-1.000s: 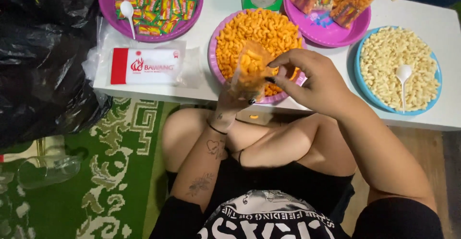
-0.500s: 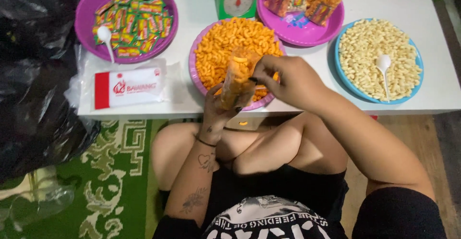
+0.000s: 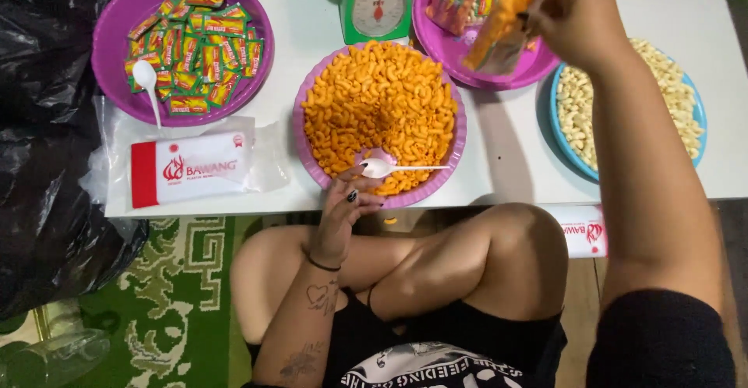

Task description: Manually packing orange snacks into small plastic bags using a spoon and weighing them on a scale.

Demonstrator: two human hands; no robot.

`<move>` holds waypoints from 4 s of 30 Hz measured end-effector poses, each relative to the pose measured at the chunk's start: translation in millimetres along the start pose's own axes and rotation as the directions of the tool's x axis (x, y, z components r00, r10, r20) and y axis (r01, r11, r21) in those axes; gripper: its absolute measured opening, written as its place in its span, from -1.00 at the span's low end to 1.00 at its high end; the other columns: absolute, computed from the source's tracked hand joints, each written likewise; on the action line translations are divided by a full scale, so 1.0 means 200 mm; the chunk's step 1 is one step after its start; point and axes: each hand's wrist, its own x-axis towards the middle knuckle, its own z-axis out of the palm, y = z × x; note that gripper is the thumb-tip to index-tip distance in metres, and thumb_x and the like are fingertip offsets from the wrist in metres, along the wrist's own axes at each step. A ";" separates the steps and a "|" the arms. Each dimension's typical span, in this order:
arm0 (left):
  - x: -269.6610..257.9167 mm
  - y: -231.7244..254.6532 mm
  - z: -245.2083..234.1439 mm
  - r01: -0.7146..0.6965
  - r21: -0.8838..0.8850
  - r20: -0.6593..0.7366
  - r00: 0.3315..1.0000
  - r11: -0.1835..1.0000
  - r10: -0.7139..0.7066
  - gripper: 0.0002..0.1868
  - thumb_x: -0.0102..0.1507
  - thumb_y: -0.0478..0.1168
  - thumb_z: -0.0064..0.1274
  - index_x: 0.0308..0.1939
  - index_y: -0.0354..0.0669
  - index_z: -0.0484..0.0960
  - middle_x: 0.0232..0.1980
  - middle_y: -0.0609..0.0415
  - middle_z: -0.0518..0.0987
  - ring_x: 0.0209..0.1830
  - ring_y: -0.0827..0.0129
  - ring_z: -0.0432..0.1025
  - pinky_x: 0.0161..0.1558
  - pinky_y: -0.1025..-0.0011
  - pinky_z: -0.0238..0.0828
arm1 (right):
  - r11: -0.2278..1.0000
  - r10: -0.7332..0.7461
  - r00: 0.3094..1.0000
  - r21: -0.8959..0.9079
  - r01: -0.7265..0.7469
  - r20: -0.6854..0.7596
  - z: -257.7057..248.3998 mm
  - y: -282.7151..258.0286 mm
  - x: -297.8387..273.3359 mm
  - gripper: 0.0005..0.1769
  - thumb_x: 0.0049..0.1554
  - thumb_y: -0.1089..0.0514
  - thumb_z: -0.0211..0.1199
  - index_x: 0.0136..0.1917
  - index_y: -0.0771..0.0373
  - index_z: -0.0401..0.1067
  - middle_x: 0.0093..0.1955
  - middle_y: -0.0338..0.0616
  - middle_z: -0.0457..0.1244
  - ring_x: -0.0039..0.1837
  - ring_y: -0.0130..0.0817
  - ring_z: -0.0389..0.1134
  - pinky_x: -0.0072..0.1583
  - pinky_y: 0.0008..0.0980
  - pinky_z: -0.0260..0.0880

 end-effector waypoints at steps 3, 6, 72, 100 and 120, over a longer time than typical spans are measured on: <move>0.00 0.00 0.01 0.074 -0.031 -0.051 0.996 0.997 -0.075 -0.41 0.35 -0.03 -0.04 0.39 -0.20 0.27 0.04 -0.05 0.53 -0.09 0.33 0.49 0.03 0.38 0.40 | 0.954 0.035 0.999 0.298 -0.025 -0.029 0.18 0.27 0.16 -0.91 0.29 0.55 0.24 0.05 0.50 0.48 -0.04 0.09 0.39 -0.08 -0.23 0.46 -0.04 -0.34 0.53; 0.02 0.02 0.02 0.073 -0.087 0.030 0.997 0.994 -0.071 -0.31 0.29 -0.04 -0.01 0.44 -0.24 0.24 0.00 -0.13 0.57 -0.11 0.31 0.48 0.02 0.40 0.43 | 0.926 0.220 0.972 0.330 -0.182 -0.083 0.37 0.52 0.28 -0.90 0.34 0.40 0.35 -0.03 0.33 0.48 -0.11 -0.14 0.38 -0.16 -0.44 0.40 -0.12 -0.50 0.42; 0.01 -0.07 -0.16 -0.184 -0.179 -0.441 0.893 0.966 0.088 -0.60 0.30 0.19 0.06 -0.04 -0.01 0.50 -0.01 -0.10 0.69 -0.31 0.28 0.62 -0.29 0.33 0.61 | 0.412 0.317 0.935 0.865 -0.286 0.158 0.81 -1.23 -0.61 -0.92 0.23 0.18 0.33 -0.02 0.22 0.52 -0.27 -0.32 0.32 -0.09 -0.63 0.30 0.13 -0.60 0.24; -0.25 -0.10 0.07 -0.041 0.845 -0.337 0.733 0.533 0.591 -0.35 -0.01 0.08 0.44 -0.02 0.00 0.39 -0.24 0.18 0.33 -0.33 0.35 0.37 -0.31 0.42 0.51 | 0.427 0.234 0.953 0.861 -0.277 0.190 0.91 -0.95 -0.98 -0.78 0.04 0.27 0.53 -0.31 0.17 0.49 -0.40 -0.40 0.23 -0.28 -0.66 0.16 -0.15 -0.65 0.16; -0.13 -0.16 -0.05 0.099 0.564 -0.334 0.935 0.820 0.118 -0.82 0.23 -0.18 0.21 -0.42 -0.06 0.54 -0.47 0.12 0.53 -0.38 0.47 0.43 -0.26 0.43 0.47 | -0.136 0.360 0.830 0.904 -0.406 0.427 0.80 -1.10 -0.94 -0.90 0.25 0.28 0.23 -0.14 0.24 0.42 -0.38 -0.31 0.28 -0.36 -0.61 0.32 -0.25 -0.62 0.45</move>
